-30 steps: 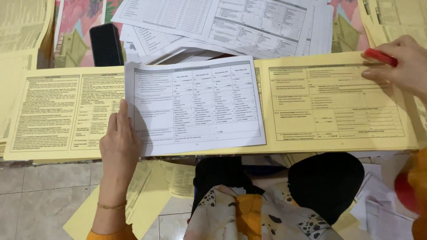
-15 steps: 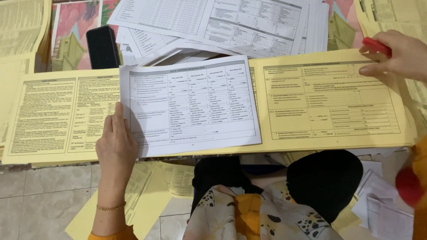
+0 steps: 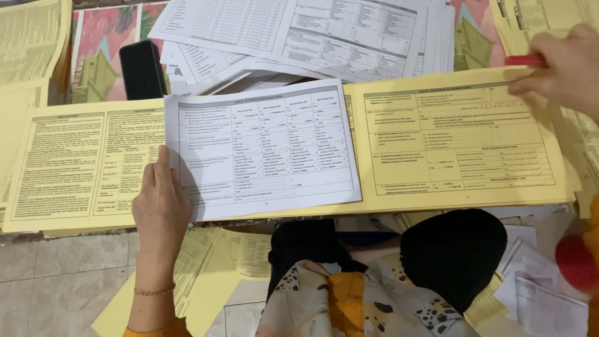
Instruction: Reviewing and marking paper forms using a red marker
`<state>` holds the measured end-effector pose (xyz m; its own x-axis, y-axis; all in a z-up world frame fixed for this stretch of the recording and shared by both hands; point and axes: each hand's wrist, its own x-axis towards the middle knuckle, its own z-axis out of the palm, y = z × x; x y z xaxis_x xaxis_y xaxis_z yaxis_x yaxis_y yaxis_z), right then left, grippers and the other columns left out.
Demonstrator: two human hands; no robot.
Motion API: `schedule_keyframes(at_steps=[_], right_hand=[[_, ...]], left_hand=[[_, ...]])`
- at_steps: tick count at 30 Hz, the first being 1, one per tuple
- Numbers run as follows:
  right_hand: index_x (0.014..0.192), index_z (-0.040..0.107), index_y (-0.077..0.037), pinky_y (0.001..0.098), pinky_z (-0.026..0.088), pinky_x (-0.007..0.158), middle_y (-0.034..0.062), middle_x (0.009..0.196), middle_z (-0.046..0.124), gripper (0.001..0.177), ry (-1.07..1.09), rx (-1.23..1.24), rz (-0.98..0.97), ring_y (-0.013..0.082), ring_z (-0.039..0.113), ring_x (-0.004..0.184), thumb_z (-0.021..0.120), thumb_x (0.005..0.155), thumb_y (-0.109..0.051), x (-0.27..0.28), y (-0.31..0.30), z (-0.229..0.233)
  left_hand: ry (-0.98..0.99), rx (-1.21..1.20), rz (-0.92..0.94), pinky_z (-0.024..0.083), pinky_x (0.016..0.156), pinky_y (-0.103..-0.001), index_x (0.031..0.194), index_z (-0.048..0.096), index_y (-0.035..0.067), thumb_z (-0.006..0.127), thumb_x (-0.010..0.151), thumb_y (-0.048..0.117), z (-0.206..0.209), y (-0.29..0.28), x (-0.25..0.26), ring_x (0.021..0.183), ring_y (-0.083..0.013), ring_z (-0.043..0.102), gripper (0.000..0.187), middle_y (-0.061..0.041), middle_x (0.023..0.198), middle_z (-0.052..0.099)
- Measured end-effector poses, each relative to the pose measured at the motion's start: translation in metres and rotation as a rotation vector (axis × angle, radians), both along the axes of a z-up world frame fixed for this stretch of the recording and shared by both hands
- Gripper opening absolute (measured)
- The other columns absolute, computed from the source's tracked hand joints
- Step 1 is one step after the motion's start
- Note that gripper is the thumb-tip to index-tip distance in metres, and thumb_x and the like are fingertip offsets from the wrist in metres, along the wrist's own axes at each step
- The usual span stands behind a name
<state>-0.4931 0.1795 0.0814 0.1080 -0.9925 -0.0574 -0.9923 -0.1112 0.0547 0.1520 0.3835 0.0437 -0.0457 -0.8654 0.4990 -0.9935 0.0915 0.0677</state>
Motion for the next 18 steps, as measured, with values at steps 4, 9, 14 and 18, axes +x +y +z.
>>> schedule_keyframes(at_steps=[4, 9, 14, 18], right_hand=[[0.136, 0.056, 0.011, 0.0440, 0.047, 0.072, 0.0294, 0.089, 0.065, 0.052, -0.514, -0.071, -0.085, 0.0392, 0.064, 0.073, 0.085, 0.095, -0.003, -0.076, 0.008, -0.013], [0.115, 0.069, -0.012, 0.0280, 0.034, 0.062, 0.0033, 0.091, 0.055, 0.016, -0.806, 0.102, -0.381, 0.0149, 0.046, 0.078, 0.071, 0.100, -0.013, -0.059, 0.064, -0.007], [0.100, 0.069, -0.003, 0.0298, 0.035, 0.061, 0.0099, 0.088, 0.065, 0.009, -0.850, 0.124, -0.534, 0.0178, 0.047, 0.072, 0.074, 0.097, -0.009, -0.015, 0.084, 0.003], [0.096, 0.070, -0.005, 0.0344, 0.047, 0.070, 0.0102, 0.095, 0.068, 0.011, -0.753, 0.020, -0.564, 0.0207, 0.058, 0.084, 0.080, 0.092, -0.008, 0.001, 0.089, 0.005]], left_hand=[[0.012, -0.005, -0.001, 0.027, 0.034, -0.028, 0.143, 0.049, -0.006, 0.050, 0.108, -0.002, -0.002, 0.001, 0.002, 0.048, -0.0189, 0.037, 0.035, -0.013, 0.089, 0.054], [-0.010, 0.015, 0.021, 0.033, 0.035, -0.032, 0.144, 0.049, -0.005, 0.051, 0.107, -0.001, -0.003, 0.001, 0.003, 0.050, -0.0260, 0.047, 0.037, -0.017, 0.098, 0.060], [-0.017, 0.044, 0.031, 0.034, 0.035, -0.032, 0.145, 0.048, -0.005, 0.050, 0.108, -0.001, -0.004, 0.000, 0.004, 0.060, -0.0275, 0.053, 0.037, -0.018, 0.100, 0.061], [-0.017, 0.015, 0.031, 0.033, 0.034, -0.032, 0.144, 0.051, -0.006, 0.051, 0.107, -0.001, -0.004, 0.000, 0.004, 0.057, -0.0282, 0.054, 0.037, -0.020, 0.105, 0.063]])
